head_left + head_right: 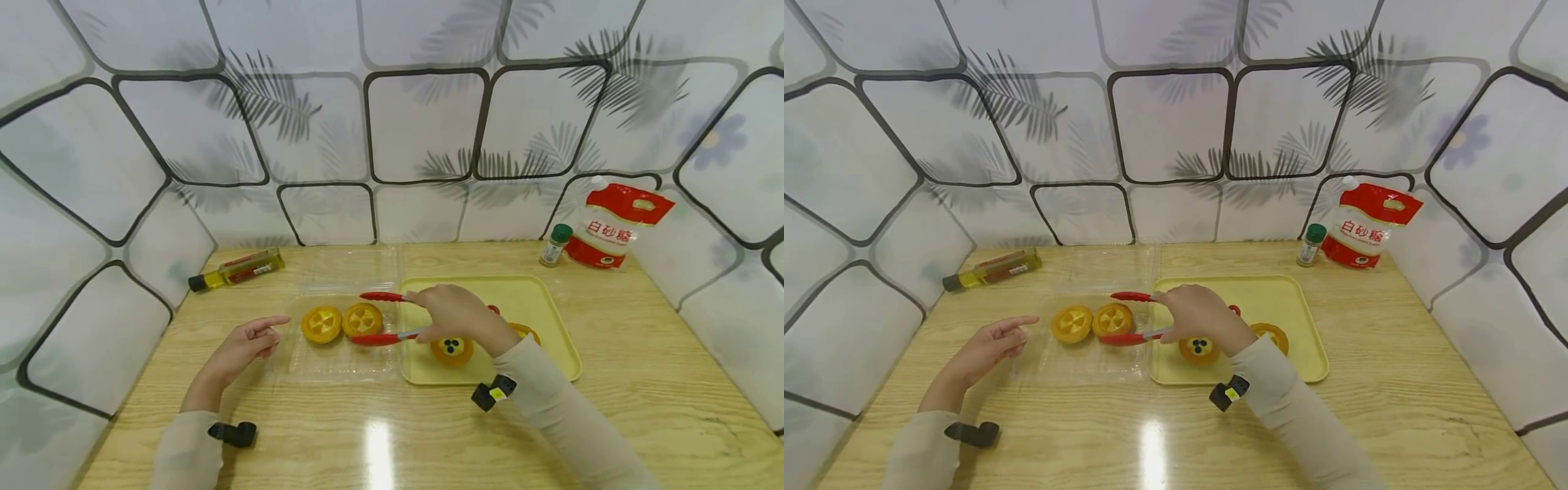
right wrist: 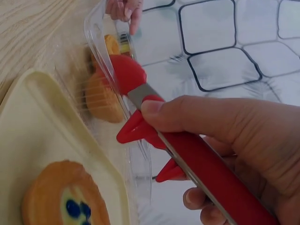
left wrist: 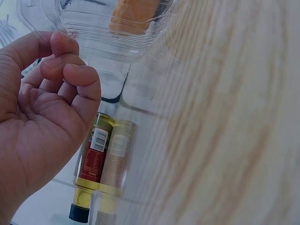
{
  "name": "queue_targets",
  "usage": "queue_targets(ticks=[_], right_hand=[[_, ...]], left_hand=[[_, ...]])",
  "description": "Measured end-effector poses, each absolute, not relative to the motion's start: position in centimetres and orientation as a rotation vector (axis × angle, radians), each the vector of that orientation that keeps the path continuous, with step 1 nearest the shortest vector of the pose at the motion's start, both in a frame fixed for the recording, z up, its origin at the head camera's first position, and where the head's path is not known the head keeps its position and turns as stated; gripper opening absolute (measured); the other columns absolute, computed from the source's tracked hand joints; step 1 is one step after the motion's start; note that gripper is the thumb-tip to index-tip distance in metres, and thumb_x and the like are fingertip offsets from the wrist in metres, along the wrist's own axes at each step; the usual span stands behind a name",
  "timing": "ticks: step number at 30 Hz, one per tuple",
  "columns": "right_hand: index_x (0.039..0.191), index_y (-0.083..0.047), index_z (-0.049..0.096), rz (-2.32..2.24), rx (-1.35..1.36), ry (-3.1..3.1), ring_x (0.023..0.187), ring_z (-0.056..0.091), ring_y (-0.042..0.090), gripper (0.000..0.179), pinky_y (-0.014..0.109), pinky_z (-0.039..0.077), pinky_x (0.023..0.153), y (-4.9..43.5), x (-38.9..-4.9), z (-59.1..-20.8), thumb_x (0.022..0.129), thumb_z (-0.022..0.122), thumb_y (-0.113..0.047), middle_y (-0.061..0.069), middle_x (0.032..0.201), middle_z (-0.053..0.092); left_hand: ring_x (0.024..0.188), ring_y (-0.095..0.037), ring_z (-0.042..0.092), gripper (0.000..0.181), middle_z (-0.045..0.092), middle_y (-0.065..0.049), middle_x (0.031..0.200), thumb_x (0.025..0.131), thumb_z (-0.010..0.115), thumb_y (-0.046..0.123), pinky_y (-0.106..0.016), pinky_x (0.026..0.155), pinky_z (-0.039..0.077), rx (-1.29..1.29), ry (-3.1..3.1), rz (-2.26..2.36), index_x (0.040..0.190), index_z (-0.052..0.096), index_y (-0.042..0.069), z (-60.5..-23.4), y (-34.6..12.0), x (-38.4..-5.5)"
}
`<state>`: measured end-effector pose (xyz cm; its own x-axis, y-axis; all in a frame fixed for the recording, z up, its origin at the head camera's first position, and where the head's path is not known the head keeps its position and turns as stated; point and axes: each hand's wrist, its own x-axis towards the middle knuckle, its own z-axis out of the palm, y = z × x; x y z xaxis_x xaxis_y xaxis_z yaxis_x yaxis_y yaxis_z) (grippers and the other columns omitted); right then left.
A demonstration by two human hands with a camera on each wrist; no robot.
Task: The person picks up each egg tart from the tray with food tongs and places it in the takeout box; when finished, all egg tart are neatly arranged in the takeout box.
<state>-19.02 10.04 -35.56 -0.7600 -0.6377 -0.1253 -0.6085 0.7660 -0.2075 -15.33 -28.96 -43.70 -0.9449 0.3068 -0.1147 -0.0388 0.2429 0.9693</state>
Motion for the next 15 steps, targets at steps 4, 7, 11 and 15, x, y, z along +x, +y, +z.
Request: queue_targets(ticks=[4, 7, 11, 15], right_hand=[[0.141, -0.008, 0.046, -0.363, -1.001, 2.746, 0.108, 0.059, 0.026, 0.079, 0.042, 0.048, 0.088, 11.6, -19.1, -35.7, 0.076, 0.078, -0.04, 0.009, 0.128, 0.058], [0.142, -0.006, 0.044, -0.471, -1.001, 2.724, 0.111, 0.058, 0.027, 0.081, 0.043, 0.046, 0.091, 12.9, -19.1, -35.8, 0.077, 0.077, -0.041, 0.011, 0.131, 0.056], [0.141, -0.006, 0.044, -0.595, -1.017, 2.736, 0.094, 0.062, 0.023, 0.081, 0.037, 0.05, 0.082, 14.7, -18.8, -35.7, 0.077, 0.078, -0.04, 0.009, 0.125, 0.06], [0.14, -0.006, 0.046, -0.709, -1.012, 2.763, 0.058, 0.042, 0.011, 0.079, 0.025, 0.038, 0.055, 16.5, -18.3, -35.7, 0.076, 0.078, -0.04, 0.0, 0.088, 0.059]], left_hand=[[0.061, -0.014, 0.039, 0.042, 0.044, 0.002, 0.072, 0.101, 0.044, 0.009, -0.031, 0.062, 0.041, 0.229, 2.237, 1.753, 0.139, 0.039, -0.008, -43.6, -28.9, -15.3], [0.062, -0.014, 0.04, 0.043, 0.045, 0.002, 0.073, 0.101, 0.045, 0.011, -0.031, 0.062, 0.041, 0.227, 2.237, 1.752, 0.139, 0.039, -0.008, -43.6, -28.9, -15.3], [0.062, -0.013, 0.04, 0.043, 0.046, 0.002, 0.073, 0.101, 0.045, 0.011, -0.031, 0.062, 0.041, 0.225, 2.243, 1.754, 0.139, 0.039, -0.008, -43.7, -28.9, -15.3], [0.061, -0.015, 0.04, 0.042, 0.045, 0.002, 0.071, 0.101, 0.044, 0.01, -0.031, 0.062, 0.041, 0.235, 2.247, 1.746, 0.139, 0.038, -0.008, -43.7, -28.9, -15.3]])
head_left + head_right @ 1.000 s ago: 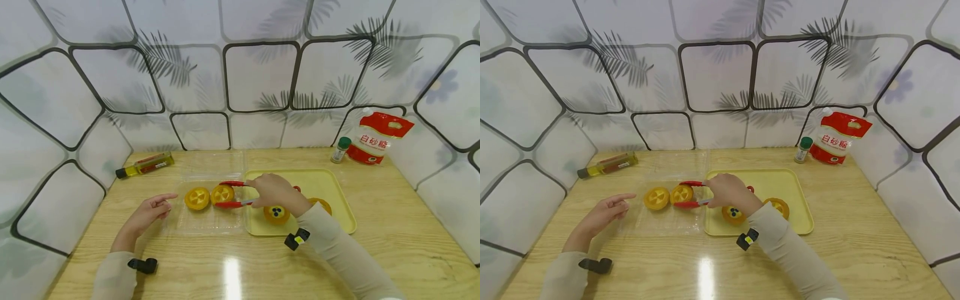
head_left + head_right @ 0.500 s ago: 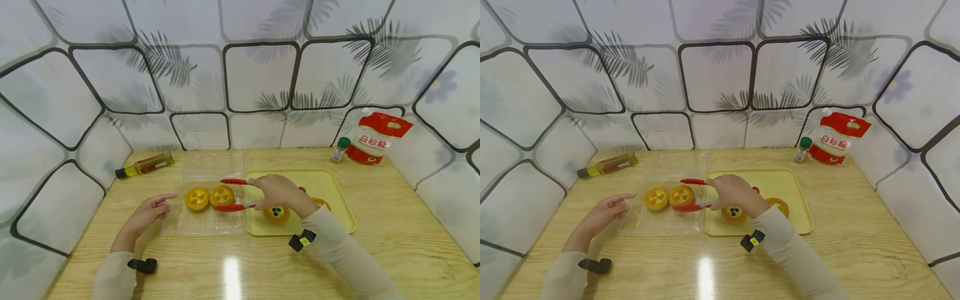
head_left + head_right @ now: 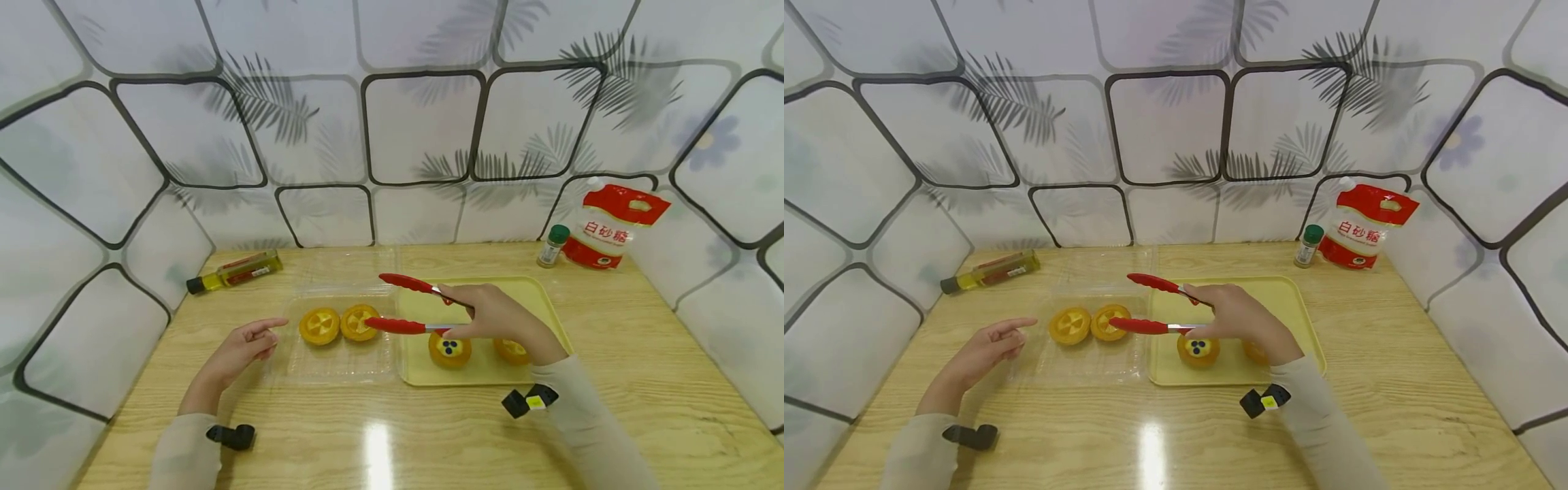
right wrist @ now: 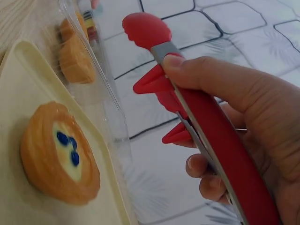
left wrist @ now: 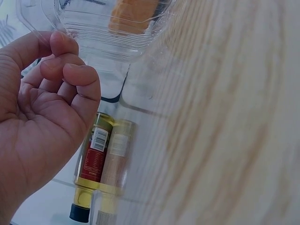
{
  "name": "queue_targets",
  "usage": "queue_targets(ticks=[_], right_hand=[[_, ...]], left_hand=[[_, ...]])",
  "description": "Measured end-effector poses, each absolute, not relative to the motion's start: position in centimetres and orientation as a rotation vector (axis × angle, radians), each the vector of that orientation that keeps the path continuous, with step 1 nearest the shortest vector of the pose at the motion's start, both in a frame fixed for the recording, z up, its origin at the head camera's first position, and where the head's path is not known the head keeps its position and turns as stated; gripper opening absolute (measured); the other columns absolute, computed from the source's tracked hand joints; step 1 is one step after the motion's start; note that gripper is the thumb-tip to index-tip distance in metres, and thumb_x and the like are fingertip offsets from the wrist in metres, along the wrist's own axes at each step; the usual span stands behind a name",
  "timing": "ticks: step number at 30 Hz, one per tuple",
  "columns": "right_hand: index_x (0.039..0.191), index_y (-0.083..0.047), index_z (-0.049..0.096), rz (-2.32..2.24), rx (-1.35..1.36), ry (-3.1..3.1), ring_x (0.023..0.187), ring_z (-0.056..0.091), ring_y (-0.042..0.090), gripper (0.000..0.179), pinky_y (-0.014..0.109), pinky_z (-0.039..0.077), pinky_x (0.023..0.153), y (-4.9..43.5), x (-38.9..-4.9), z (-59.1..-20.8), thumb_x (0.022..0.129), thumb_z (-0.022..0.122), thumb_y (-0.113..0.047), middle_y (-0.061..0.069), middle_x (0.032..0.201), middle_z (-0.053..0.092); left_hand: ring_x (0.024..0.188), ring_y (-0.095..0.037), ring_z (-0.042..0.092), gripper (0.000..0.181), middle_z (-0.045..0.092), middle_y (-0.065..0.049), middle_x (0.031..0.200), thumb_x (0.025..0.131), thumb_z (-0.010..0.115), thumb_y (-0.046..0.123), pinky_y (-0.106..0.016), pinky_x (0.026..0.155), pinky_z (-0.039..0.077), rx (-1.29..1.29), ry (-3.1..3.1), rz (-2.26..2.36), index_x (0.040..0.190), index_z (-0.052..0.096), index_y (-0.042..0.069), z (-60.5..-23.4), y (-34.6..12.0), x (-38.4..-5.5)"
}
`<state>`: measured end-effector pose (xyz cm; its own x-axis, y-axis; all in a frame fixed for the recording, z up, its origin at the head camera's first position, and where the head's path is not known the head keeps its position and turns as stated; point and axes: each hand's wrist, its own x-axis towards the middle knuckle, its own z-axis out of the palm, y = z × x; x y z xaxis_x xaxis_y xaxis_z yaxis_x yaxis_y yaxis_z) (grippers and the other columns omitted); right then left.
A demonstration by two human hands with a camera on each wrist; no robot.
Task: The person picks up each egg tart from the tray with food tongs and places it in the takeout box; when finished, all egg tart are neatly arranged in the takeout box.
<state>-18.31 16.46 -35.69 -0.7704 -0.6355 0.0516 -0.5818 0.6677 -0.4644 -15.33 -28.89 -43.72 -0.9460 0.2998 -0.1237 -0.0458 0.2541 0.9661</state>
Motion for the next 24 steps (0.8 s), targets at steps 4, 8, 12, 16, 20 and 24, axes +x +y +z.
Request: queue_targets(ticks=[4, 8, 12, 16, 20, 24], right_hand=[[0.14, -0.008, 0.048, -0.775, -0.988, 2.806, 0.057, 0.036, 0.006, 0.08, 0.023, 0.032, 0.052, 18.2, -17.7, -36.0, 0.075, 0.079, -0.042, -0.005, 0.073, 0.044], [0.138, -0.007, 0.05, -0.757, -0.988, 2.872, 0.064, 0.041, 0.007, 0.078, 0.023, 0.035, 0.056, 19.9, -16.8, -36.2, 0.074, 0.079, -0.042, -0.002, 0.086, 0.057], [0.138, -0.007, 0.05, -0.732, -0.956, 2.878, 0.064, 0.041, 0.007, 0.078, 0.023, 0.036, 0.057, 21.5, -15.9, -36.1, 0.075, 0.078, -0.043, 0.003, 0.101, 0.061], [0.139, -0.007, 0.049, -0.702, -0.933, 2.874, 0.069, 0.049, 0.009, 0.081, 0.026, 0.043, 0.061, 22.7, -14.9, -36.1, 0.075, 0.076, -0.048, 0.006, 0.112, 0.063], [0.136, -0.006, 0.052, -0.633, -0.962, 2.917, 0.084, 0.058, 0.014, 0.08, 0.034, 0.05, 0.073, 23.6, -14.1, -36.5, 0.074, 0.075, -0.051, 0.009, 0.119, 0.063], [0.135, -0.005, 0.053, -0.566, -0.928, 2.932, 0.091, 0.062, 0.018, 0.08, 0.039, 0.052, 0.079, 24.1, -13.3, -36.8, 0.073, 0.077, -0.05, 0.008, 0.118, 0.064]], left_hand=[[0.06, -0.018, 0.038, 0.043, 0.044, 0.002, 0.07, 0.101, 0.043, 0.01, -0.031, 0.062, 0.041, 0.245, 2.244, 1.741, 0.139, 0.038, -0.009, -43.7, -28.9, -15.3], [0.06, -0.019, 0.037, 0.042, 0.043, 0.002, 0.07, 0.101, 0.042, 0.009, -0.031, 0.062, 0.04, 0.242, 2.241, 1.741, 0.139, 0.038, -0.009, -43.6, -28.9, -15.3], [0.061, -0.018, 0.038, 0.042, 0.044, 0.002, 0.071, 0.101, 0.043, 0.009, -0.031, 0.062, 0.041, 0.237, 2.246, 1.738, 0.139, 0.038, -0.009, -43.5, -28.9, -15.3], [0.061, -0.015, 0.038, 0.043, 0.044, 0.002, 0.071, 0.101, 0.044, 0.01, -0.031, 0.062, 0.041, 0.23, 2.248, 1.739, 0.139, 0.038, -0.009, -43.6, -28.9, -15.2], [0.061, -0.014, 0.039, 0.044, 0.043, 0.003, 0.071, 0.101, 0.045, 0.011, -0.031, 0.062, 0.041, 0.231, 2.246, 1.742, 0.139, 0.038, -0.009, -43.7, -29.0, -15.3], [0.06, -0.015, 0.039, 0.044, 0.043, 0.003, 0.07, 0.101, 0.045, 0.012, -0.031, 0.061, 0.04, 0.235, 2.25, 1.741, 0.139, 0.038, -0.01, -43.7, -28.9, -15.3]])
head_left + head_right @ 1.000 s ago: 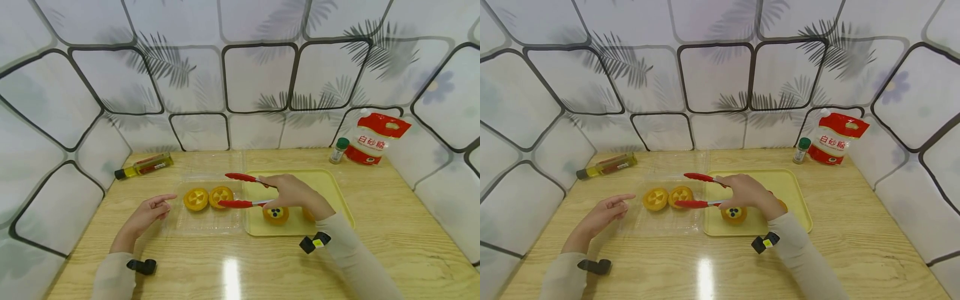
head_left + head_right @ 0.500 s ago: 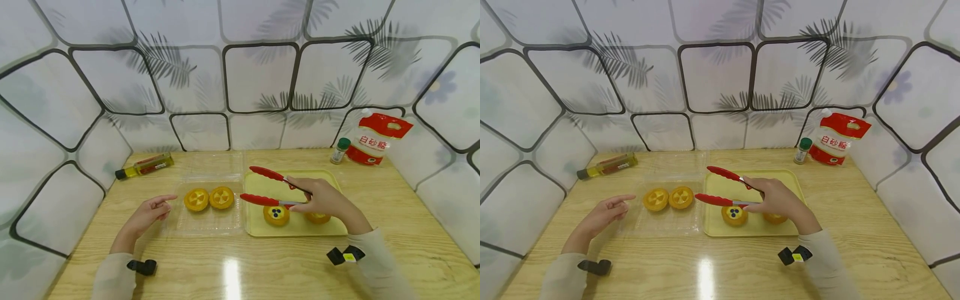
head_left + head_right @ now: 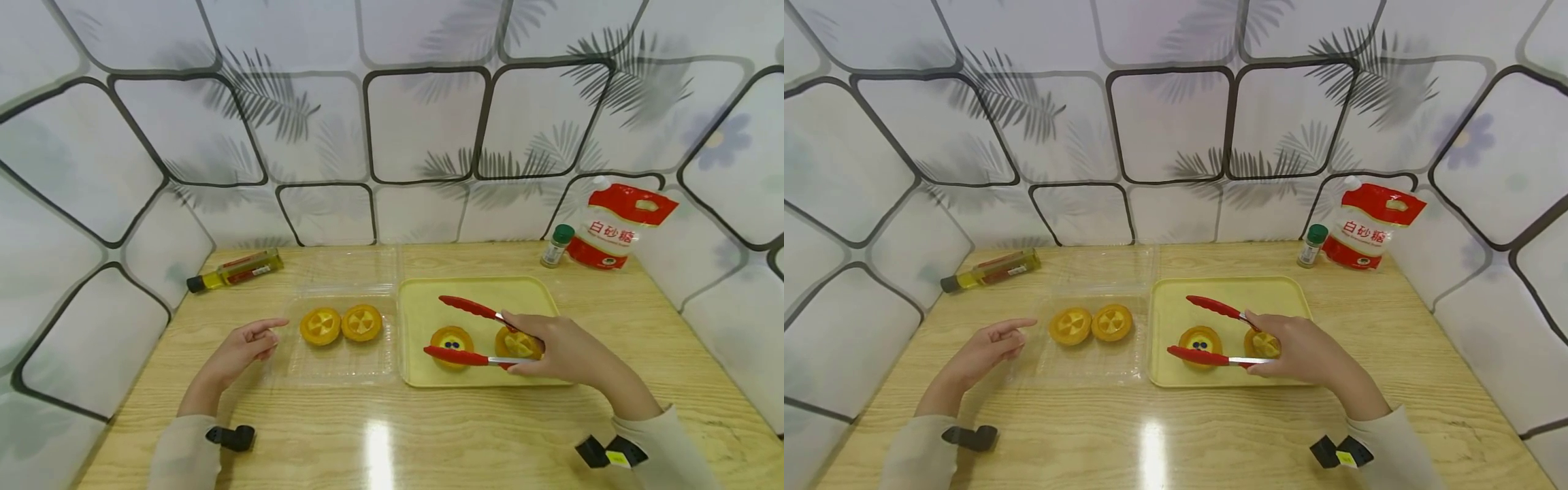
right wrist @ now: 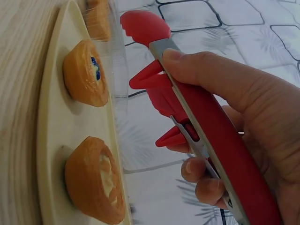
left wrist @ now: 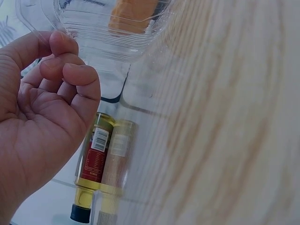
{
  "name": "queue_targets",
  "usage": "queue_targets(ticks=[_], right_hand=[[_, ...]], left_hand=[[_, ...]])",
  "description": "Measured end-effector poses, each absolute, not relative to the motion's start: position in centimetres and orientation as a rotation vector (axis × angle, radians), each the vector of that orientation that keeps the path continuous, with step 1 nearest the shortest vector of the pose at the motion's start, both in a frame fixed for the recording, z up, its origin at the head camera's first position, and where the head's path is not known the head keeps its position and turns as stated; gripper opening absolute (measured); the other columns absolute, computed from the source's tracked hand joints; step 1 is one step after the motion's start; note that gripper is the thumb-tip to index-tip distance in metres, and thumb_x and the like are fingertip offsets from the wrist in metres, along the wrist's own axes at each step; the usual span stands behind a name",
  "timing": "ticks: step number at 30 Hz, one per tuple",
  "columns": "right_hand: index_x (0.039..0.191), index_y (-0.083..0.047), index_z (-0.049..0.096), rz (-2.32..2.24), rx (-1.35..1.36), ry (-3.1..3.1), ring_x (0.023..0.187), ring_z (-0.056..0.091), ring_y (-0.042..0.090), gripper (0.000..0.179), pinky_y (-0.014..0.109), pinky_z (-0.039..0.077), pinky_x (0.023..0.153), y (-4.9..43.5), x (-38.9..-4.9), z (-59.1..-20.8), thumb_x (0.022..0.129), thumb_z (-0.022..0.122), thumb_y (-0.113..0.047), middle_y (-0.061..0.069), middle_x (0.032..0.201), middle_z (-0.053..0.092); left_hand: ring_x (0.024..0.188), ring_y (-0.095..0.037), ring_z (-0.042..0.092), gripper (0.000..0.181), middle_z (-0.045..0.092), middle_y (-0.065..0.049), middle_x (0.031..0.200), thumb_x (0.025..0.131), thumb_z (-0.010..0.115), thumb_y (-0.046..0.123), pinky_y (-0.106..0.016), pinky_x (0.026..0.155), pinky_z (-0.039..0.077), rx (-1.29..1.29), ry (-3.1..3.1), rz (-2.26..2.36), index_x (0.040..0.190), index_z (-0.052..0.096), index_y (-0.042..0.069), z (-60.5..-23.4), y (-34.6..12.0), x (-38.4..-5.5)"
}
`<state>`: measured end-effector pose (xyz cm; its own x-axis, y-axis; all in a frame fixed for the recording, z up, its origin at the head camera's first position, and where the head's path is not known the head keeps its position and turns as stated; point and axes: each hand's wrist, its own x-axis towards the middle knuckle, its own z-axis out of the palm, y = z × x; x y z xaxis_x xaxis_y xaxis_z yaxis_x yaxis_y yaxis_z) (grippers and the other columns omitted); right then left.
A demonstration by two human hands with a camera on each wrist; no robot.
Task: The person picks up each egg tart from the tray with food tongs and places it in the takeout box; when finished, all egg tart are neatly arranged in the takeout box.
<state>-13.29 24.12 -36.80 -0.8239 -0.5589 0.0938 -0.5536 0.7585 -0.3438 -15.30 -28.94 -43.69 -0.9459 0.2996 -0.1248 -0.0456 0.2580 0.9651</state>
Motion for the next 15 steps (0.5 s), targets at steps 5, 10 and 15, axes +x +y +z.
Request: queue_targets(ticks=[5, 10, 15], right_hand=[[0.136, -0.004, 0.052, -0.515, -0.865, 2.923, 0.102, 0.063, 0.025, 0.081, 0.044, 0.051, 0.083, 24.5, -12.5, -37.0, 0.074, 0.076, -0.05, 0.011, 0.121, 0.062], [0.136, -0.004, 0.051, -0.502, -0.807, 2.911, 0.106, 0.061, 0.031, 0.082, 0.047, 0.05, 0.084, 24.5, -11.8, -37.2, 0.072, 0.079, -0.047, 0.015, 0.123, 0.061], [0.134, -0.004, 0.053, -0.465, -0.776, 2.912, 0.105, 0.062, 0.033, 0.08, 0.048, 0.05, 0.083, 24.3, -11.2, -37.6, 0.07, 0.081, -0.044, 0.016, 0.121, 0.061]], left_hand=[[0.06, -0.015, 0.039, 0.044, 0.045, 0.003, 0.071, 0.101, 0.046, 0.012, -0.031, 0.061, 0.04, 0.252, 2.251, 1.752, 0.138, 0.038, -0.011, -43.8, -29.0, -15.3], [0.06, -0.014, 0.039, 0.044, 0.046, 0.004, 0.072, 0.101, 0.045, 0.011, -0.03, 0.06, 0.04, 0.267, 2.244, 1.766, 0.137, 0.038, -0.012, -43.9, -29.0, -15.3], [0.061, -0.012, 0.04, 0.045, 0.046, 0.004, 0.072, 0.101, 0.047, 0.014, -0.03, 0.06, 0.041, 0.278, 2.248, 1.766, 0.137, 0.038, -0.012, -43.9, -29.1, -15.3]])
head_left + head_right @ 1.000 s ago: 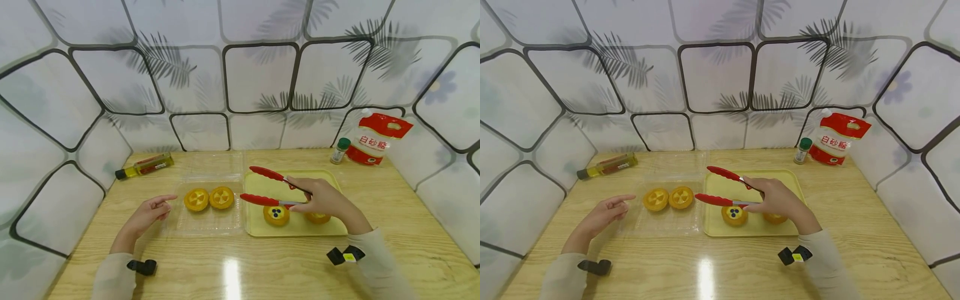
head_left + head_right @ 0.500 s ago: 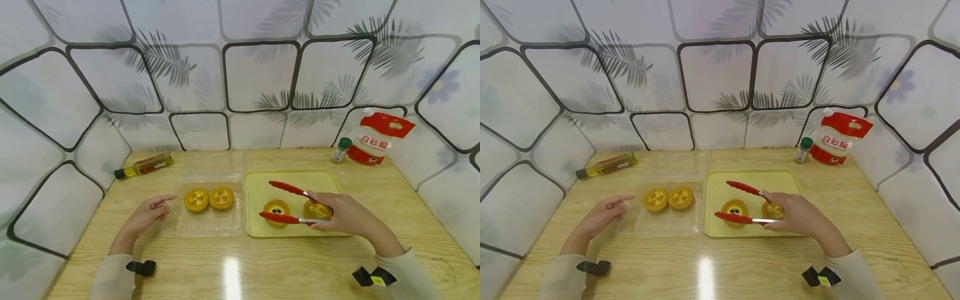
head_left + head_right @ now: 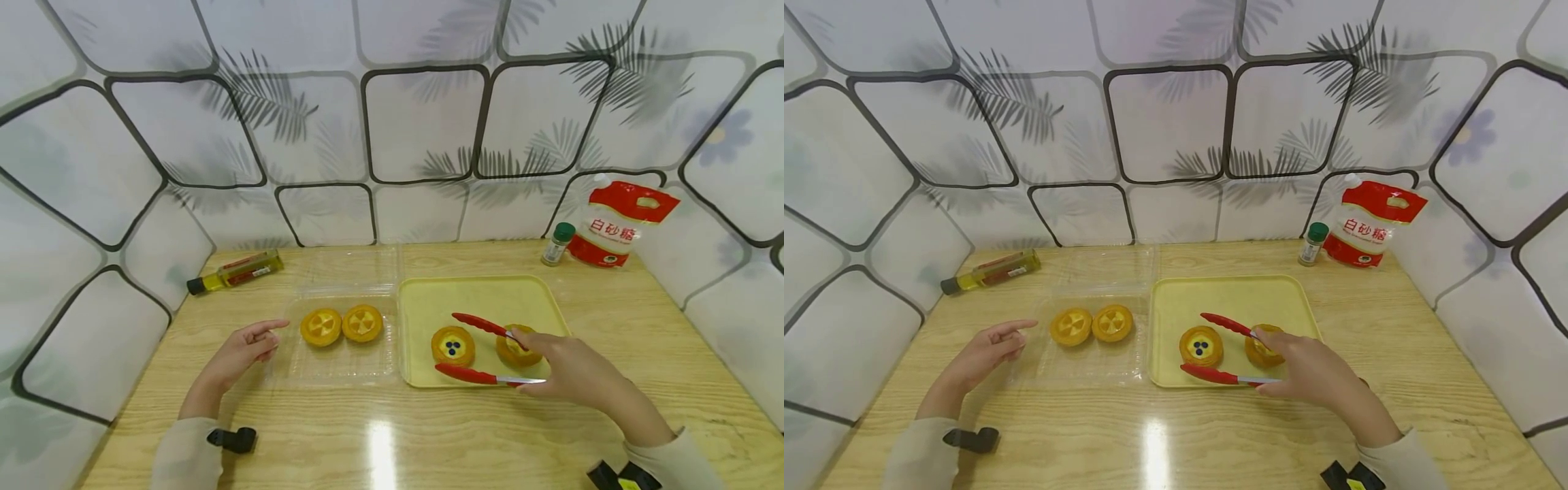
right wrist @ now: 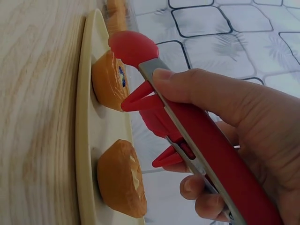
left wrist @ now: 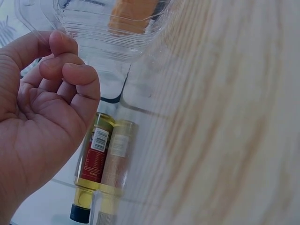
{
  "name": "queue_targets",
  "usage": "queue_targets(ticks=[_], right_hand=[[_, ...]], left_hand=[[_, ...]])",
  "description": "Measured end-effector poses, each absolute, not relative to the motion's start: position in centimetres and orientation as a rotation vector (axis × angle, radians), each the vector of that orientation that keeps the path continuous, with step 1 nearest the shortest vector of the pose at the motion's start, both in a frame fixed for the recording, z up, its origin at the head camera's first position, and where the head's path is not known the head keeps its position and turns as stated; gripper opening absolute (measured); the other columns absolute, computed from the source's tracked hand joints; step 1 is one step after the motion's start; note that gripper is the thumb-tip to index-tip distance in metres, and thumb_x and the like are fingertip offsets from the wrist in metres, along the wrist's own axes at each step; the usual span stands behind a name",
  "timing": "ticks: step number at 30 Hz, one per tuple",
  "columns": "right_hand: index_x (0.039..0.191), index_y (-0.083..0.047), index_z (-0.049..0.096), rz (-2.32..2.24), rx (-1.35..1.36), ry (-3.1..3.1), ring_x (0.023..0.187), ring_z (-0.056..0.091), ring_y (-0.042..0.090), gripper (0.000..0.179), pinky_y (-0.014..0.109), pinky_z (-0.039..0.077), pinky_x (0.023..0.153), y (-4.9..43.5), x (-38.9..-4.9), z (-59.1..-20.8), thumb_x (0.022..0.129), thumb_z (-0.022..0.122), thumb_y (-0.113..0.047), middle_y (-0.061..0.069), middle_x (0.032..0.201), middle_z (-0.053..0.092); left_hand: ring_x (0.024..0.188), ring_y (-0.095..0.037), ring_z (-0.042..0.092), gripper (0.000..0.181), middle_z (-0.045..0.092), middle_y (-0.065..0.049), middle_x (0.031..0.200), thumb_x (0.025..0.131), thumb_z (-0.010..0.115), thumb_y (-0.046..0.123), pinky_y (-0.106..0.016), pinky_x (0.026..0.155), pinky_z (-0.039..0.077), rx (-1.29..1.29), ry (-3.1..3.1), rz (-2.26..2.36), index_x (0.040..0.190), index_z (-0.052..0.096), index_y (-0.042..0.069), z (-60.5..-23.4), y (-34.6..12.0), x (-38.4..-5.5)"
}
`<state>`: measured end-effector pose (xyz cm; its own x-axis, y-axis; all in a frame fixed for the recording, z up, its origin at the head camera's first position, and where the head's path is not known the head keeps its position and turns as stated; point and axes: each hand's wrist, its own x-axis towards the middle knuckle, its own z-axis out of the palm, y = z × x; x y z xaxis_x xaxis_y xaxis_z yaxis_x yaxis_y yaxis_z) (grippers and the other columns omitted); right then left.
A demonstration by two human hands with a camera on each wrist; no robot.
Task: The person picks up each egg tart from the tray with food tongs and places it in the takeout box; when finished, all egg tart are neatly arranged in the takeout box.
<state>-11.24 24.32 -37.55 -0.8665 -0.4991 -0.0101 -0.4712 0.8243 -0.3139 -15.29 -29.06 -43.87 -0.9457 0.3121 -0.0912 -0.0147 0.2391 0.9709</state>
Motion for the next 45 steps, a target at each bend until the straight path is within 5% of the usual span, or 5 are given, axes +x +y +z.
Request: queue_targets(ticks=[17, 45], right_hand=[[0.126, -0.002, 0.06, -0.368, -0.831, 2.959, 0.087, 0.067, 0.026, 0.072, 0.042, 0.053, 0.072, 23.31, -10.47, -38.05, 0.07, 0.08, -0.043, 0.015, 0.112, 0.066], [0.127, -0.005, 0.061, -0.421, -0.852, 3.001, 0.096, 0.065, 0.03, 0.065, 0.045, 0.052, 0.079, 23.55, -10.5, -38.01, 0.073, 0.08, -0.034, 0.014, 0.114, 0.065]], left_hand=[[0.061, -0.011, 0.041, 0.044, 0.047, 0.004, 0.073, 0.101, 0.045, 0.011, -0.03, 0.062, 0.041, 0.242, 2.244, 1.76, 0.138, 0.038, -0.01, -43.95, -28.79, -15.18], [0.06, -0.021, 0.038, 0.043, 0.046, 0.002, 0.072, 0.101, 0.045, 0.011, -0.032, 0.062, 0.041, 0.257, 2.252, 1.74, 0.138, 0.039, -0.01, -43.59, -28.9, -15.32]])
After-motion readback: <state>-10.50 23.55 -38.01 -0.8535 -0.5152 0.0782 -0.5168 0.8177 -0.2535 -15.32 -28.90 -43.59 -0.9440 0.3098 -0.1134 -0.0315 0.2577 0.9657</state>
